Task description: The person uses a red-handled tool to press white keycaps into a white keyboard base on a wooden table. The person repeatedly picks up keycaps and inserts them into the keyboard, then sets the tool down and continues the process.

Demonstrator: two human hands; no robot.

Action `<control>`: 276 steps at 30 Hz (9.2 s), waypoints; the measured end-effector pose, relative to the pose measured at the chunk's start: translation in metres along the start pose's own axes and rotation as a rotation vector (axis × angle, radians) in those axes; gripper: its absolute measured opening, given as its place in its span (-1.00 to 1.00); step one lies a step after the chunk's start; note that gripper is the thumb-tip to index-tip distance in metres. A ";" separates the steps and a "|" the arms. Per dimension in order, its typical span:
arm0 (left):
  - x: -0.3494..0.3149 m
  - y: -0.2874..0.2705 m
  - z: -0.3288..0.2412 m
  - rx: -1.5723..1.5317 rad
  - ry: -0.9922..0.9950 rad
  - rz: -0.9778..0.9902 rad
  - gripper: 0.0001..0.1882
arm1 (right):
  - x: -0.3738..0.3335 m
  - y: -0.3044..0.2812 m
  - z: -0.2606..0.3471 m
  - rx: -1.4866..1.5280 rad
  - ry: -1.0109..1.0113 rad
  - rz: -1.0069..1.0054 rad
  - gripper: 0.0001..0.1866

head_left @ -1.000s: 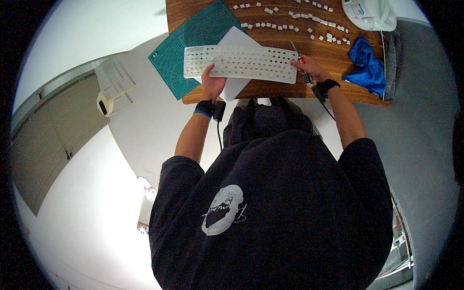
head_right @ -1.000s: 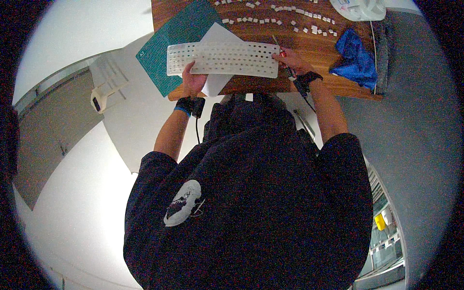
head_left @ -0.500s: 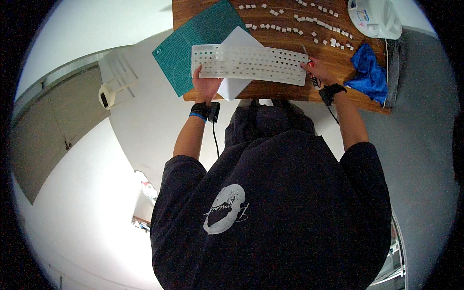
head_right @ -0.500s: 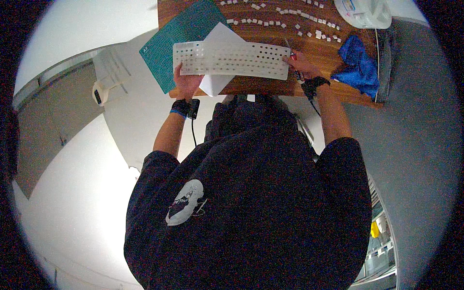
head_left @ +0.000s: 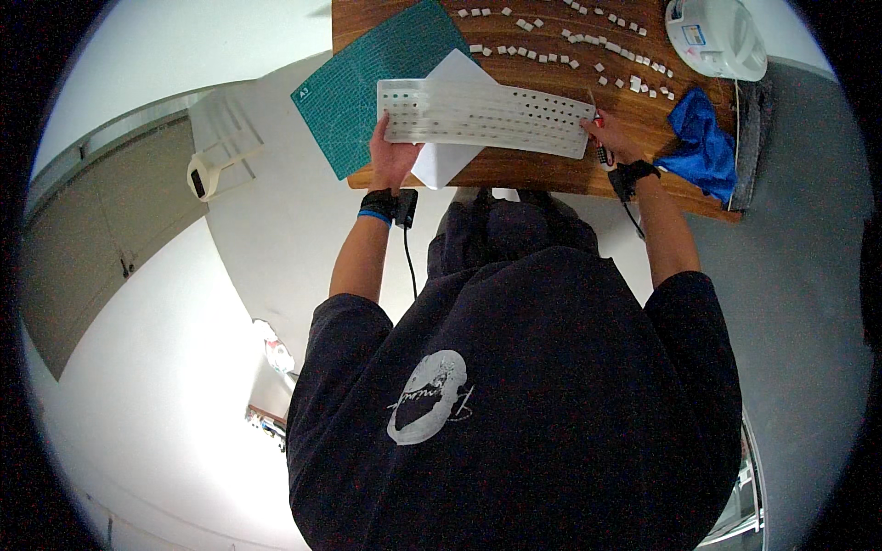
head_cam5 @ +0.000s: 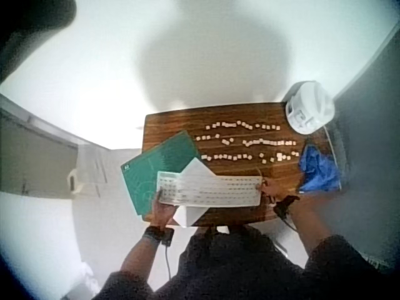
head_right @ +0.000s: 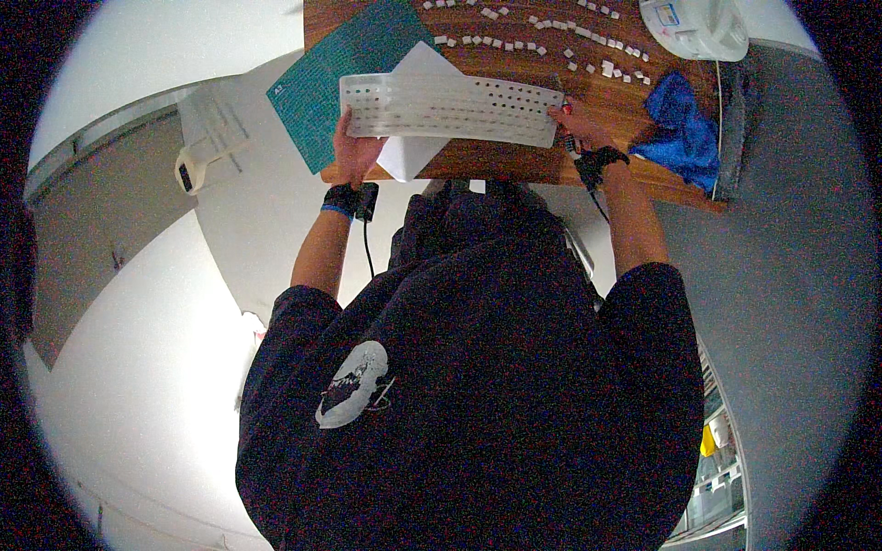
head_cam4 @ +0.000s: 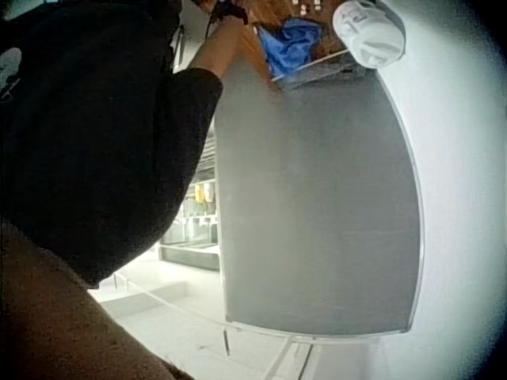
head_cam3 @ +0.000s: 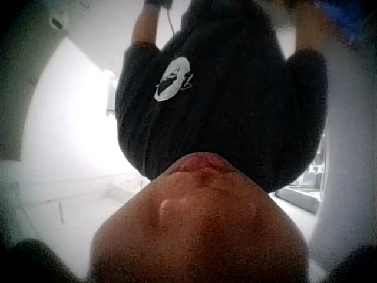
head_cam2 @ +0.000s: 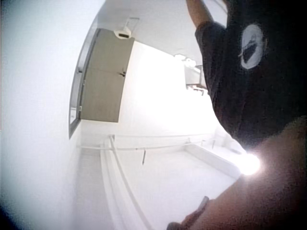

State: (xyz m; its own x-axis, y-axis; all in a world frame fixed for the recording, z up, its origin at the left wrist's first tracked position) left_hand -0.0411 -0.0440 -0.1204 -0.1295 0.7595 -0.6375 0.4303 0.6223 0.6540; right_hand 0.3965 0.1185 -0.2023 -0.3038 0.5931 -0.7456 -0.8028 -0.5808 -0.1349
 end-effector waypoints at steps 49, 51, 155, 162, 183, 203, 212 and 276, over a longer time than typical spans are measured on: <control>0.064 -0.069 -0.013 1.024 0.137 0.029 -0.47 | -0.039 0.186 0.127 -0.835 -0.407 0.097 -0.70; 0.069 -0.072 -0.008 0.901 0.125 0.078 -0.47 | -0.038 0.164 0.106 -0.857 -0.370 0.069 -0.70; 0.060 -0.077 -0.006 0.807 0.190 0.024 -0.54 | -0.038 0.309 0.211 -1.096 -0.517 0.138 -0.68; 0.062 -0.080 -0.007 0.809 0.266 0.036 -0.55 | -0.041 0.288 0.205 -0.740 -0.491 0.195 -0.63; 0.064 -0.073 -0.010 0.890 0.200 0.057 -0.53 | 0.016 0.307 0.211 -0.540 -0.071 0.329 -0.71; 0.066 -0.078 -0.010 0.882 0.192 0.048 -0.57 | -0.027 0.296 0.219 -0.607 -0.303 0.346 -0.61; 0.059 -0.072 -0.013 0.868 0.198 0.064 -0.53 | -0.025 0.295 0.203 -0.716 -0.426 0.284 -0.60; 0.023 -0.097 -0.034 1.244 -0.030 -0.014 -0.29 | 0.073 0.310 0.216 -0.986 -0.907 0.594 -0.78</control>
State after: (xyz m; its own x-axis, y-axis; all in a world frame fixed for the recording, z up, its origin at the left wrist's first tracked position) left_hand -0.1164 -0.0799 -0.1843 -0.1271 0.7395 -0.6610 0.9850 0.0156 -0.1720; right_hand 0.0149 0.1024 -0.1575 -0.9683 0.0590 -0.2426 0.1082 -0.7765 -0.6207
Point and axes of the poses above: each hand's wrist, its own x-axis towards the middle knuckle, its own y-axis out of the palm, z = x × y, the point moved 4 cm from there along x, towards the middle knuckle, and after that the axes turned 9 degrees about x, right-handed, at the moved point
